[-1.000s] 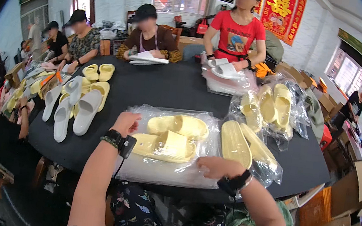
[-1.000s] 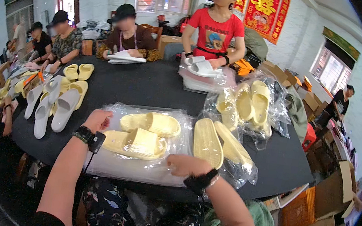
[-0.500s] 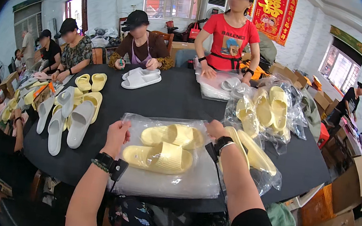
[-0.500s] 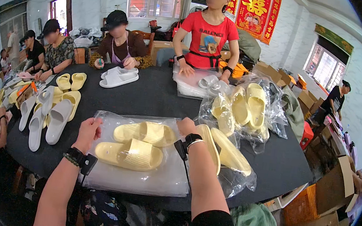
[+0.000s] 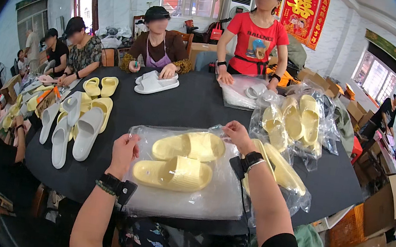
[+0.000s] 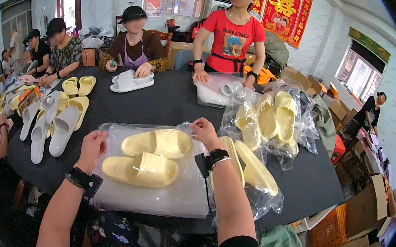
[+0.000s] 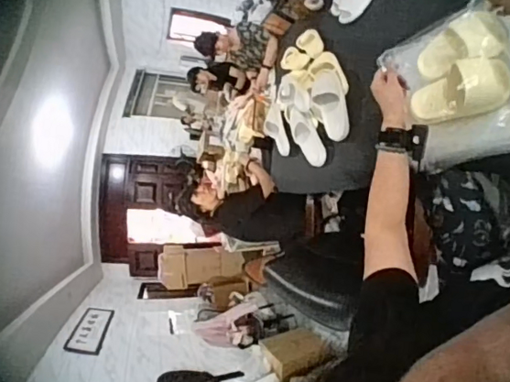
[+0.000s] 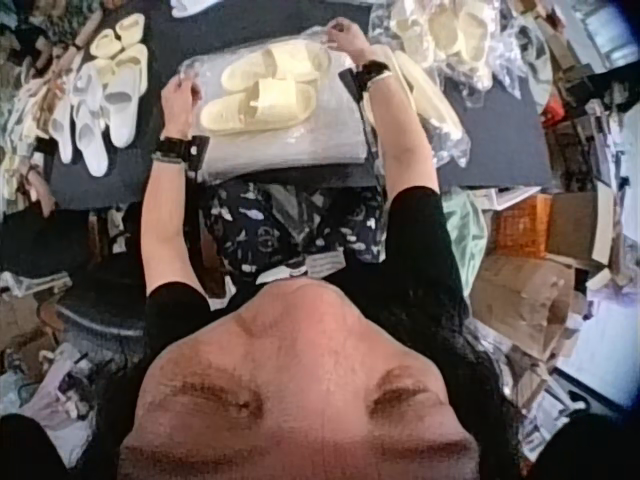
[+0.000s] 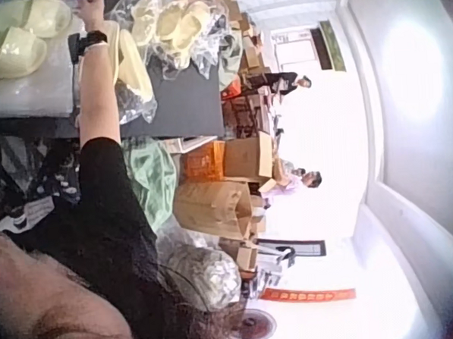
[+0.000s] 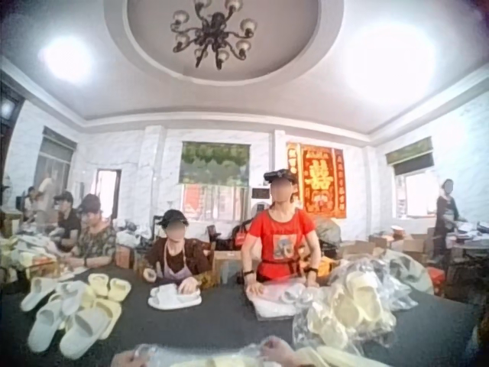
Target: The recorder is packing pairs of slippers into plastic bags at a shared work table.
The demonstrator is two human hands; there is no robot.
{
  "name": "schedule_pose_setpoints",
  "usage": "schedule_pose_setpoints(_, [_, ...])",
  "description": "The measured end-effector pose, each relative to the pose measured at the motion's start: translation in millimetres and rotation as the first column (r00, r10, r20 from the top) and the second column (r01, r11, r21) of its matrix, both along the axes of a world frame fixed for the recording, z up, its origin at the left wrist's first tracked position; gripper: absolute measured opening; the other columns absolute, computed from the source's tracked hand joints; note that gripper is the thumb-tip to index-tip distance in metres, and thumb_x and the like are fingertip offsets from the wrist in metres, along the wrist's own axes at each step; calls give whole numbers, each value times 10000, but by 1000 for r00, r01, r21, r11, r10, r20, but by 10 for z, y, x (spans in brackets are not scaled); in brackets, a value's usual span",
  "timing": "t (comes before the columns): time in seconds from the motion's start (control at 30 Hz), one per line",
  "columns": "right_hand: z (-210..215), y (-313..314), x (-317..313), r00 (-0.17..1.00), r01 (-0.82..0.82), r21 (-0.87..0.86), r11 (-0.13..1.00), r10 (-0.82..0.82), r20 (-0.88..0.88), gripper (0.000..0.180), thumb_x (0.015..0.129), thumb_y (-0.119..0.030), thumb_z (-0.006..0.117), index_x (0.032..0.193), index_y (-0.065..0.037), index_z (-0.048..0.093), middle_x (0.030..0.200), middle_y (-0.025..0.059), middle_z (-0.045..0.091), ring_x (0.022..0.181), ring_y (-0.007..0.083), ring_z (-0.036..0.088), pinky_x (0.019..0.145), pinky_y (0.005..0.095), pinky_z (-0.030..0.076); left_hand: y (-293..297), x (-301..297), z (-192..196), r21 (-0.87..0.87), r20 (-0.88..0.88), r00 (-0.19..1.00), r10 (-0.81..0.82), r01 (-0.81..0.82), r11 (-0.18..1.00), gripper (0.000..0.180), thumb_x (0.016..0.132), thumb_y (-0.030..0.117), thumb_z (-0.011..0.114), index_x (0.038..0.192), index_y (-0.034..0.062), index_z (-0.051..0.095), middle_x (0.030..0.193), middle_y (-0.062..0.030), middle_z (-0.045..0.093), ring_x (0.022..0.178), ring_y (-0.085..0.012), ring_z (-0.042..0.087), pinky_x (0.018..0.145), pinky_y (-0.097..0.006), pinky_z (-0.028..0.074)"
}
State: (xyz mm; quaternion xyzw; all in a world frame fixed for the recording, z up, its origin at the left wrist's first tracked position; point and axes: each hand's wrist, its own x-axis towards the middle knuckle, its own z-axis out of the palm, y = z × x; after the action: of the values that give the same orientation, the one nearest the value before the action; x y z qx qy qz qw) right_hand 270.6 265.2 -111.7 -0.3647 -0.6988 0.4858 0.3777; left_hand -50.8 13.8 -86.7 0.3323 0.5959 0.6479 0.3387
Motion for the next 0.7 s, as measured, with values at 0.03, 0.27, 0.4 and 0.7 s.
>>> schedule_pose_setpoints(0.03, [118, -162, -128, 999, 32, -207, 978, -34, -4, 364, 872, -331, 733, 1035, -37, 592, 886, 39, 634, 705, 140, 591, 627, 294, 491, -68, -35, -5, -40, -21, 999, 26, -26, 999, 206, 967, 195, 586, 880, 15, 635, 597, -3, 529, 483, -90, 487, 440, -231, 349])
schedule_pose_setpoints(0.27, [-43, -98, -73, 999, 40, -356, 934, -25, 46, 519, 818, -134, 793, 1220, 1, 494, 946, 71, 609, 755, 126, 576, 636, 252, 477, -70, -100, -75, 41, -21, 998, 52, -51, 998, 187, 958, 185, 592, 864, 27, 628, 590, -4, 530, 464, -88, 477, 423, -231, 330])
schedule_pose_setpoints(0.4, [-291, 108, -113, 941, 211, -115, 971, -234, -243, 436, 777, 2, 748, 1162, -16, 545, 950, 70, 620, 805, 137, 593, 704, 271, 505, -155, -163, -49, -11, -1, 997, 73, -73, 997, 182, 965, 204, 585, 884, 48, 633, 601, 6, 533, 483, -81, 490, 430, -228, 355])
schedule_pose_setpoints(0.7, [84, -285, -9, 928, 92, 420, 903, -230, 292, 840, 693, -246, 860, 1356, 17, 417, 1373, 247, 450, 1285, 379, 451, 1050, 424, 415, -210, -277, -68, -72, 113, 992, 62, -54, 996, 263, 991, 309, 555, 938, 62, 628, 590, 7, 530, 450, -85, 477, 393, -218, 332])
